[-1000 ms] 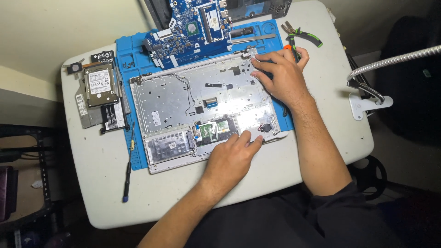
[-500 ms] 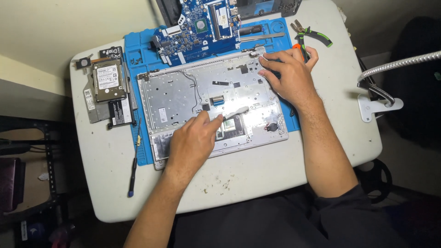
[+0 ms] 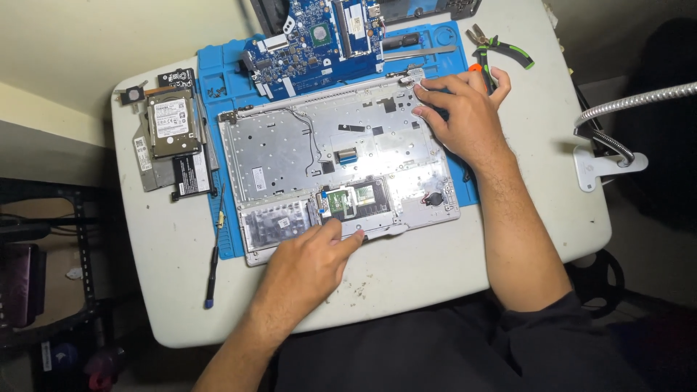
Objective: The person uses a cotton swab to clean the interior metal chassis of a disassembled laptop. They wipe various surfaces and crevices within the laptop's base, moving the swab across different areas to remove dust or residue.
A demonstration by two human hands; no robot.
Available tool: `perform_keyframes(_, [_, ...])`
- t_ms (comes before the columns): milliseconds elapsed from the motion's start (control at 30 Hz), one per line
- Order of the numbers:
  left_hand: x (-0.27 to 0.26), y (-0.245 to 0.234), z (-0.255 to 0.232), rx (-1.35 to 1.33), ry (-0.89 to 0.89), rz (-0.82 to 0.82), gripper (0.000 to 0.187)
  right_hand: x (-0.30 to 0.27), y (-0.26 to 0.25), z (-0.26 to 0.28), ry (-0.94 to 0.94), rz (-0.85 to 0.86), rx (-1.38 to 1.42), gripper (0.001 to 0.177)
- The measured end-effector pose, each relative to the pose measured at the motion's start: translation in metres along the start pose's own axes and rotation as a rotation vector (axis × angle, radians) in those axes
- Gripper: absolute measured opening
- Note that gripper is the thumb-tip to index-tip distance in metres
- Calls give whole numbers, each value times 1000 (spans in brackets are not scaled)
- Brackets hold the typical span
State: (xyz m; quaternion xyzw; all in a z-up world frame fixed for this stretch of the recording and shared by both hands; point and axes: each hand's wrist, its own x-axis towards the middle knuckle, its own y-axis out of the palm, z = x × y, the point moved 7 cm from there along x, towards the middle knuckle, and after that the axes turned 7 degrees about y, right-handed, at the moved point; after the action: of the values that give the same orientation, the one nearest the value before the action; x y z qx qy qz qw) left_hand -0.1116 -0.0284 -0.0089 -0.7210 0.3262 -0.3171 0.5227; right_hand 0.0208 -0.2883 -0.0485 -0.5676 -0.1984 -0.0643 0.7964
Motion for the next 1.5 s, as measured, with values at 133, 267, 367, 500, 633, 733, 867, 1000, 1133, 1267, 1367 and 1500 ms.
perform_keyframes(133, [8, 3, 5, -94, -40, -17, 32, 0, -1, 1, 15, 2, 19, 25])
perform_keyframes(267, [31, 29, -20, -153, -6, -65, 45, 0, -2, 2, 8, 5, 20, 25])
perform_keyframes(367, [51, 40, -36, -69, 32, -146, 44, 0, 0, 0, 5, 0, 11, 26])
perform_keyframes(500, [70, 50, -48, -4, 53, -183, 46, 1, 1, -2, 0, -12, 15, 25])
perform_keyframes(633, [72, 50, -48, -26, 32, -109, 51, -1, 1, -2, 3, -6, 24, 25])
perform_keyframes(733, [63, 44, -43, -81, 14, -9, 50, 1, -1, -1, -7, -17, 25, 25])
perform_keyframes(867, [59, 47, -44, -75, 14, -5, 50, 1, -1, 0, -3, -5, 41, 25])
perform_keyframes(1000, [71, 59, -48, 33, 42, -76, 52, 1, -1, -1, -12, -31, 28, 24])
perform_keyframes(1133, [86, 48, -33, 48, 32, -76, 52, 4, 3, -7, 14, 31, 61, 25])
perform_keyframes(1267, [105, 43, -15, -44, -13, -18, 31, 4, 2, -7, 24, 50, 77, 26])
perform_keyframes(1367, [107, 49, -4, -8, -30, -27, 42, 4, 2, -7, 30, 51, 88, 25])
perform_keyframes(1500, [105, 47, -3, -30, -57, 6, 42, 4, 1, -6, 23, 44, 81, 27])
